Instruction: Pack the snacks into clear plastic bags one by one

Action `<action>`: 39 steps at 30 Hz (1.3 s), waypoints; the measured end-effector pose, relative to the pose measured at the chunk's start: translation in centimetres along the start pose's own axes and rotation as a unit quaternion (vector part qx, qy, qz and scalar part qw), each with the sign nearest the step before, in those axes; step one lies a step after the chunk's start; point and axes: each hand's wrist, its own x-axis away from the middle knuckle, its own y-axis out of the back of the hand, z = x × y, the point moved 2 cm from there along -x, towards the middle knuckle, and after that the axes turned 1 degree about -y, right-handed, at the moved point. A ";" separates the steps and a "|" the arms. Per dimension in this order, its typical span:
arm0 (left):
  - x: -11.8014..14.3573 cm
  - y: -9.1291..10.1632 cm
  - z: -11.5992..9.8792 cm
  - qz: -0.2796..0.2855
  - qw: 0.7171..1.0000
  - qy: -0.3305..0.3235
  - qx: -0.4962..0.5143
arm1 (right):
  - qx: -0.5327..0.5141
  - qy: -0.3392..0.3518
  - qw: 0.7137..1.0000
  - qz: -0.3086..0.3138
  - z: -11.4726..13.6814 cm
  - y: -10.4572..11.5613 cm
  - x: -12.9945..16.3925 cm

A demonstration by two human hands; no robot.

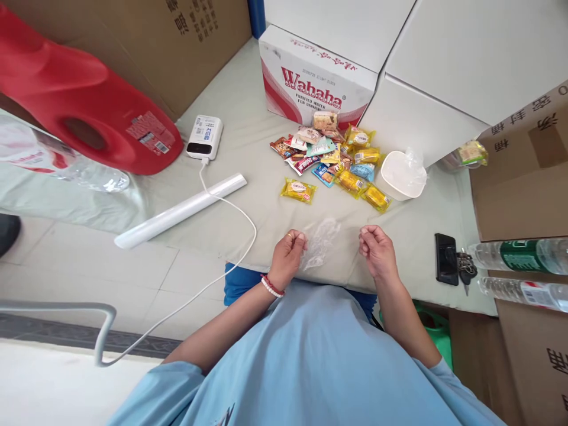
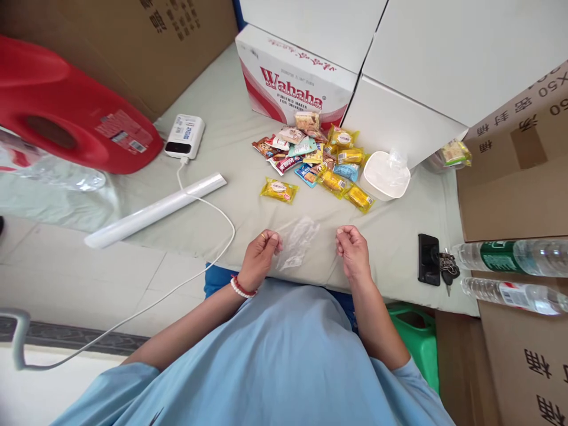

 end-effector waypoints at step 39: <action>-3.1 2.8 0.5 -0.065 0.972 0.181 0.133 | 0.131 0.013 0.990 0.056 -1.3 1.8 1.8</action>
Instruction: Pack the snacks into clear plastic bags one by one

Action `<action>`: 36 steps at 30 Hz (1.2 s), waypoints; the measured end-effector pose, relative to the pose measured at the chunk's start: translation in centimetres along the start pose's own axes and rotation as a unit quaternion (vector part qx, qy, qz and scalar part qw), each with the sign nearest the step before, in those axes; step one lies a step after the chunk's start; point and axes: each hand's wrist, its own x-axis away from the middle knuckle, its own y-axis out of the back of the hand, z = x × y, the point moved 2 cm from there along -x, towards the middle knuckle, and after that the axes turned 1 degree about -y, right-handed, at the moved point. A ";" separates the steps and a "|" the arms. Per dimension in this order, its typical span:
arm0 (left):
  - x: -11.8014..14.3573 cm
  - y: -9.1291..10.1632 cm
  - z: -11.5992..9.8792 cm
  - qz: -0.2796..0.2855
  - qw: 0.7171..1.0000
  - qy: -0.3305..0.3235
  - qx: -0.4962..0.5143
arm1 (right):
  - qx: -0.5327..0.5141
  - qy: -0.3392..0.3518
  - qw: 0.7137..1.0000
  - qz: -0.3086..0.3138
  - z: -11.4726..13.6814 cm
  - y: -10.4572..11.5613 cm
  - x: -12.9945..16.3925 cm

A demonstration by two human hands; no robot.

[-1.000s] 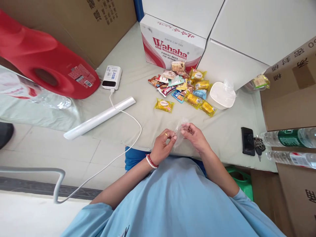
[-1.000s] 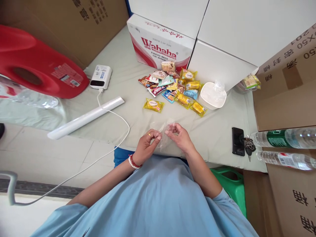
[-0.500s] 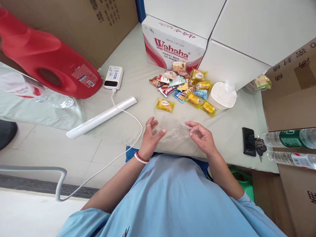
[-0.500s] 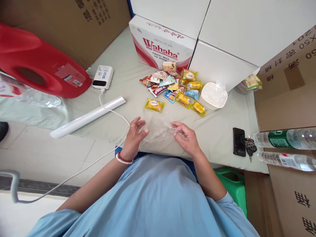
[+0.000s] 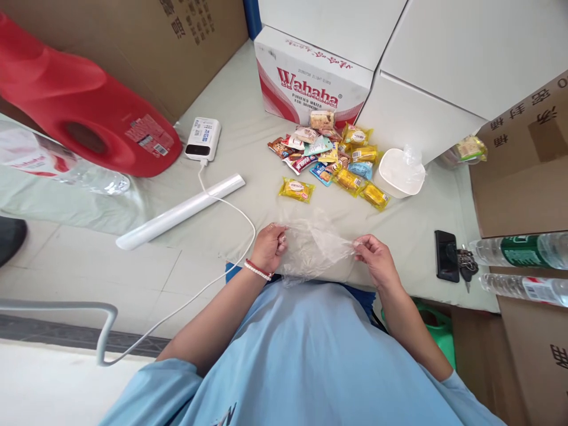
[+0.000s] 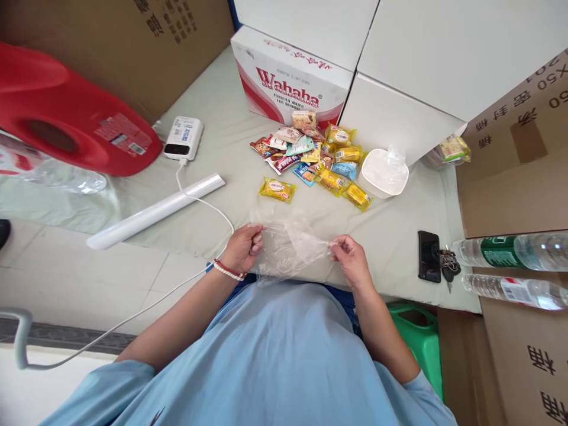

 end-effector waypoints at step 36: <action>-0.6 0.5 0.6 0.031 0.664 -0.400 -0.631 | 0.126 -0.051 0.989 0.052 1.3 0.8 -11.7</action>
